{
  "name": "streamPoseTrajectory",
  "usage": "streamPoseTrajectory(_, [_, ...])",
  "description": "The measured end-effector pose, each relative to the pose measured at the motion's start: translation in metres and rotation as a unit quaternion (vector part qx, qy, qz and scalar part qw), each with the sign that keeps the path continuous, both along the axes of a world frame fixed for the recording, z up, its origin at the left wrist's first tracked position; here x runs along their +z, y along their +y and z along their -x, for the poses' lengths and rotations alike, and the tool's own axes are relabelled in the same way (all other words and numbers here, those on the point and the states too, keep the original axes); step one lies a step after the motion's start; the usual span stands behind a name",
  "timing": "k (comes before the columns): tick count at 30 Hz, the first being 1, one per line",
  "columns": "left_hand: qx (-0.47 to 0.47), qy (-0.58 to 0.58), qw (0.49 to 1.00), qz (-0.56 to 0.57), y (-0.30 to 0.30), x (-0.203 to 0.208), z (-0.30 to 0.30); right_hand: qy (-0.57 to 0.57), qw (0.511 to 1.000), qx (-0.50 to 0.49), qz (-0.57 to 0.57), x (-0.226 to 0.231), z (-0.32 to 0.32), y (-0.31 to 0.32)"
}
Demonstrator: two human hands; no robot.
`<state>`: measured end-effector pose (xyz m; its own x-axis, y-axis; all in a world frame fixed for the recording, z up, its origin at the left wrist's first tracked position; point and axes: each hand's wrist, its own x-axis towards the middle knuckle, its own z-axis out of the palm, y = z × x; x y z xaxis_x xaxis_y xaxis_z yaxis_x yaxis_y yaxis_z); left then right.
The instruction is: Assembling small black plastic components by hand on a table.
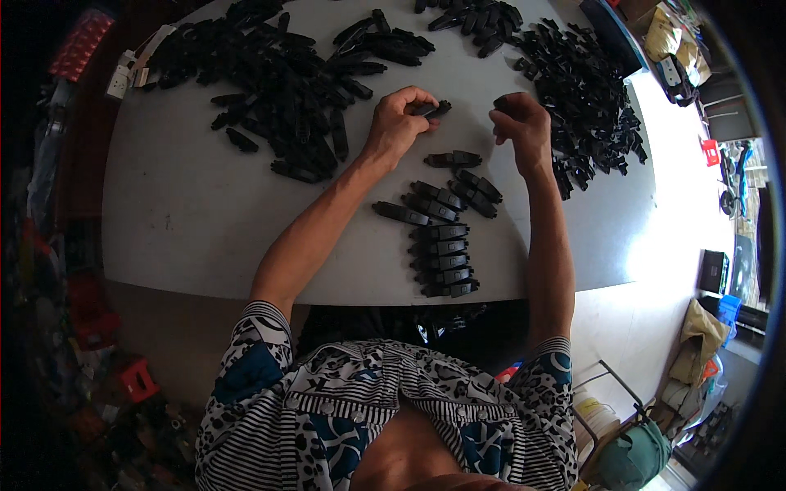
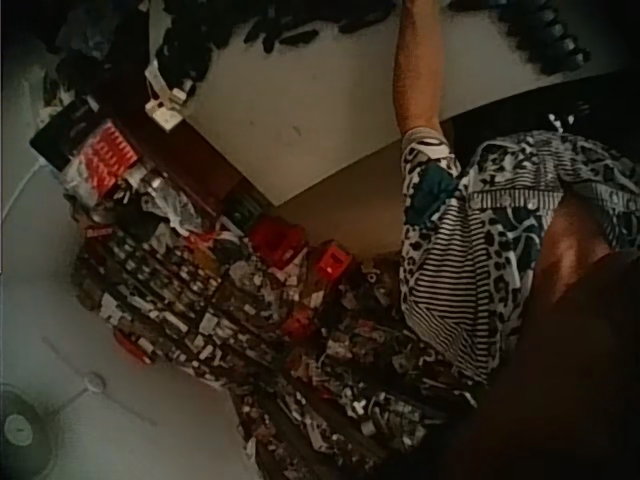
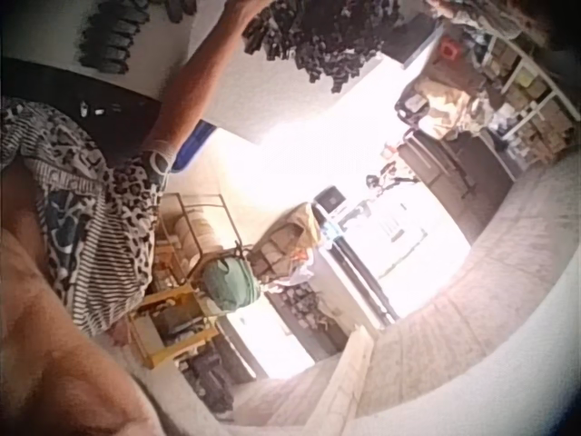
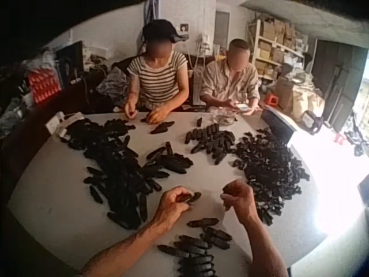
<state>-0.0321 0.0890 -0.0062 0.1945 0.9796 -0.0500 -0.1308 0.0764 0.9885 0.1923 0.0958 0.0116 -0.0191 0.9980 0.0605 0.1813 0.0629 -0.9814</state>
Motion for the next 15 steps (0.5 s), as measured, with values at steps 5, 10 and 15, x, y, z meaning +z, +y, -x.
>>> streamPoseTrajectory(5, [0.005,0.009,1.0,-0.007,0.0,0.0,0.001,-0.074,0.997,0.03,-0.007,0.012,0.021,-0.006])
streamPoseTrajectory(10, [0.018,0.044,0.999,0.0,-0.004,0.006,-0.004,-0.131,0.981,0.086,-0.112,0.004,0.025,-0.002])
streamPoseTrajectory(15, [0.041,0.21,0.974,-0.067,-0.008,0.013,-0.007,-0.124,0.982,0.09,-0.113,0.002,0.028,-0.002])
